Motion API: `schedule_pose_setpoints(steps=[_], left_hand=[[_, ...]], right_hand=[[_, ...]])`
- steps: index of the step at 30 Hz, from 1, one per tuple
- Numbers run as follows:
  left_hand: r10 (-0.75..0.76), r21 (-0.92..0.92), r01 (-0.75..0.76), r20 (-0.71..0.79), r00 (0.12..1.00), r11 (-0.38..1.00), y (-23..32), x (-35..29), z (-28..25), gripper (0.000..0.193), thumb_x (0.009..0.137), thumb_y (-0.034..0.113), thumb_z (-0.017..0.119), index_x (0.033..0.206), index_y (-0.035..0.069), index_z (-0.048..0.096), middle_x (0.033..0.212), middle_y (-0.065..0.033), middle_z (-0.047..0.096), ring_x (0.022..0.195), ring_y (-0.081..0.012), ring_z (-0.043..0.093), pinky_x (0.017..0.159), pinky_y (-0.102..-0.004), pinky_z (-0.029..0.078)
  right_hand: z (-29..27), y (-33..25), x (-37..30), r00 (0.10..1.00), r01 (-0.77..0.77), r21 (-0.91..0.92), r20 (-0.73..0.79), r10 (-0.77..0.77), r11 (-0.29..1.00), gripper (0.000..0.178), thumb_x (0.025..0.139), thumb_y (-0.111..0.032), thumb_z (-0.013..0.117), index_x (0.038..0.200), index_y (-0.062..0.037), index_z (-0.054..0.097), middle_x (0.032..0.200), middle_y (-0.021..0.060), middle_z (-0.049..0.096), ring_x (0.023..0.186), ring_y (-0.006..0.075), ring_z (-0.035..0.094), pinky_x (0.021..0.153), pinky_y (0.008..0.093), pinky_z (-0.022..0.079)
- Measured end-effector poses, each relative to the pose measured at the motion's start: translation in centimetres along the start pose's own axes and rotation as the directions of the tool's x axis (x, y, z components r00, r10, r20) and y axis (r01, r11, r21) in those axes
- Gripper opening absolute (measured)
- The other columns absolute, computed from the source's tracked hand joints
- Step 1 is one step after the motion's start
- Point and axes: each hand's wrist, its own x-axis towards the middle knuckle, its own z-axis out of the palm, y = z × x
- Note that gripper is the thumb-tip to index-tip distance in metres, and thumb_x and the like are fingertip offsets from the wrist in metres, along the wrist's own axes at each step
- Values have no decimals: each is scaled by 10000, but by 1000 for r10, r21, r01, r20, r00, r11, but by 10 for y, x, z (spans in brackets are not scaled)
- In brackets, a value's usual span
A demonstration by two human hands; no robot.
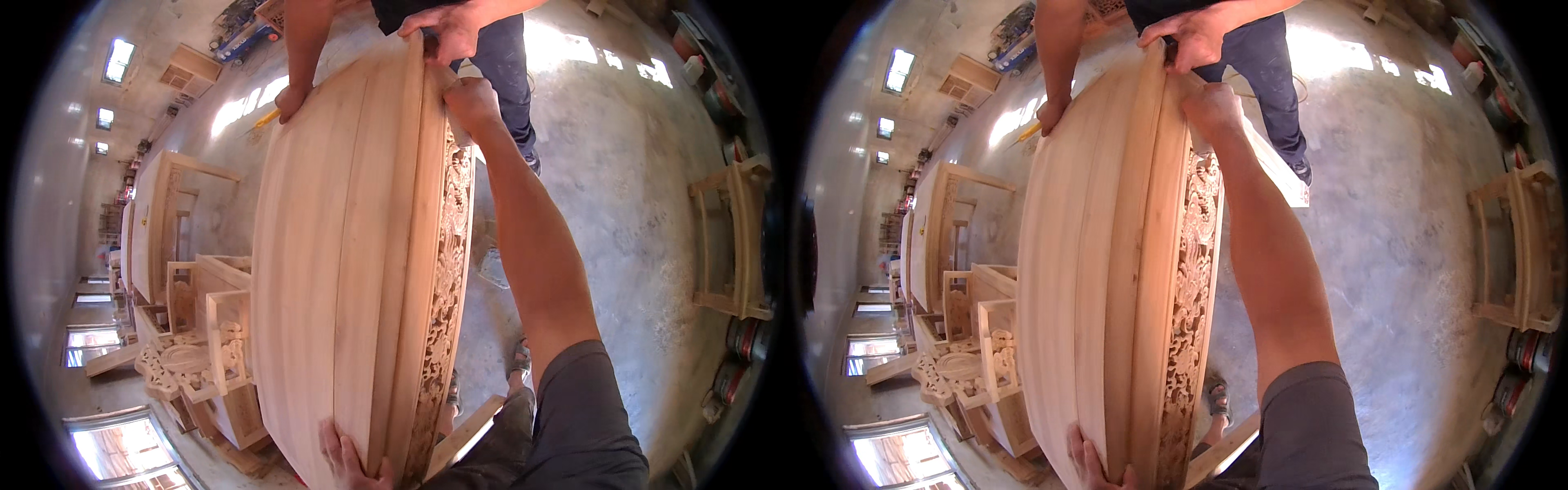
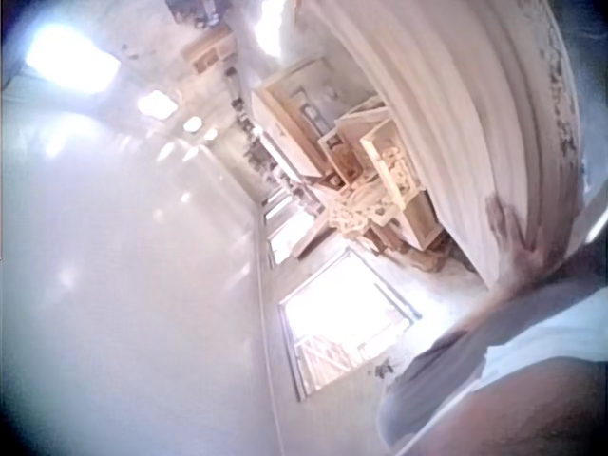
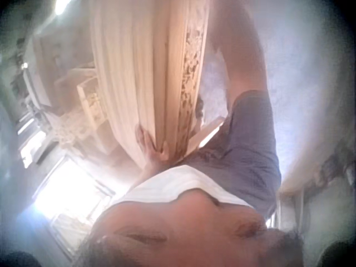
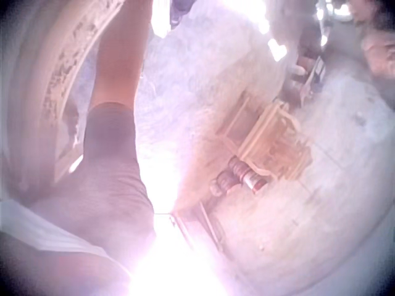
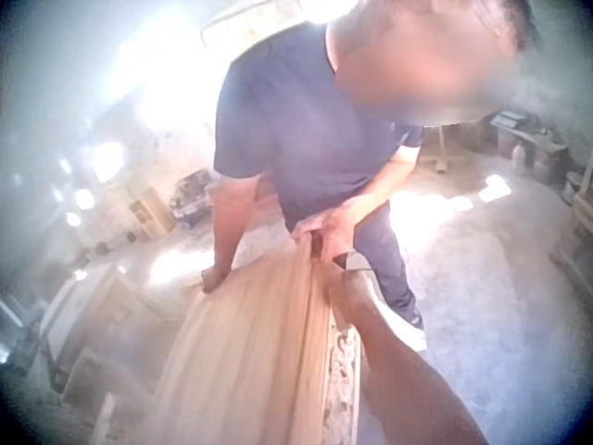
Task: The person sands the surfaces and carved details of a wooden table by hand with a piece of sandpaper, while another person helps stabilize the furniture and uses an air blow gun to clear sawdust.
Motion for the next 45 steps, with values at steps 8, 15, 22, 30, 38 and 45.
schedule_pose_setpoints(steps=[8,15,22,30,38,45], left_hand=[[-91,20,91,-8,996,996,2,-7,-4,863,847,136,728,1563,-32,277,1590,-396,235,1461,-591,262,1182,-648,279],[116,44,-117,34,993,992,-15,-1,9,1009,726,80,717,1597,17,211,1597,-382,239,1462,-565,294,1176,-653,253],[128,80,-134,69,989,988,-16,1,0,1004,741,43,717,1602,16,201,1607,-349,253,1479,-551,271,1194,-622,235],[154,80,-157,42,987,984,-17,-6,12,910,773,56,727,1560,-40,279,1617,-320,255,1488,-498,290,1216,-571,232],[110,131,-103,-49,993,986,-23,-15,7,838,811,82,719,1515,-123,313,1561,-326,346,1473,-472,327,1230,-487,262],[106,107,-100,-57,993,989,-22,-14,16,801,812,86,722,1482,-158,357,1510,-327,420,1440,-433,397,1210,-438,311]], right_hand=[[12,-6,-72,981,191,-15,-45,-191,982,270,841,-213,609,910,8,746,930,241,737,850,385,733,759,475,590],[3,33,-96,986,138,-25,99,-135,990,316,837,-271,652,931,19,731,905,270,719,904,413,722,768,483,577],[-41,-14,-532,973,-204,380,180,144,902,181,888,-127,634,1014,-1,665,795,235,677,736,423,689,669,507,511],[-39,5,-372,993,-81,286,101,54,955,263,888,-204,582,893,54,628,783,298,655,697,449,666,623,515,506],[-37,-9,-648,986,-100,446,165,29,890,311,942,-197,631,1182,1,645,796,259,665,736,413,704,642,488,537],[-18,16,-526,996,-36,337,94,4,941,266,924,-218,591,914,28,691,808,307,654,763,436,701,648,499,528]])
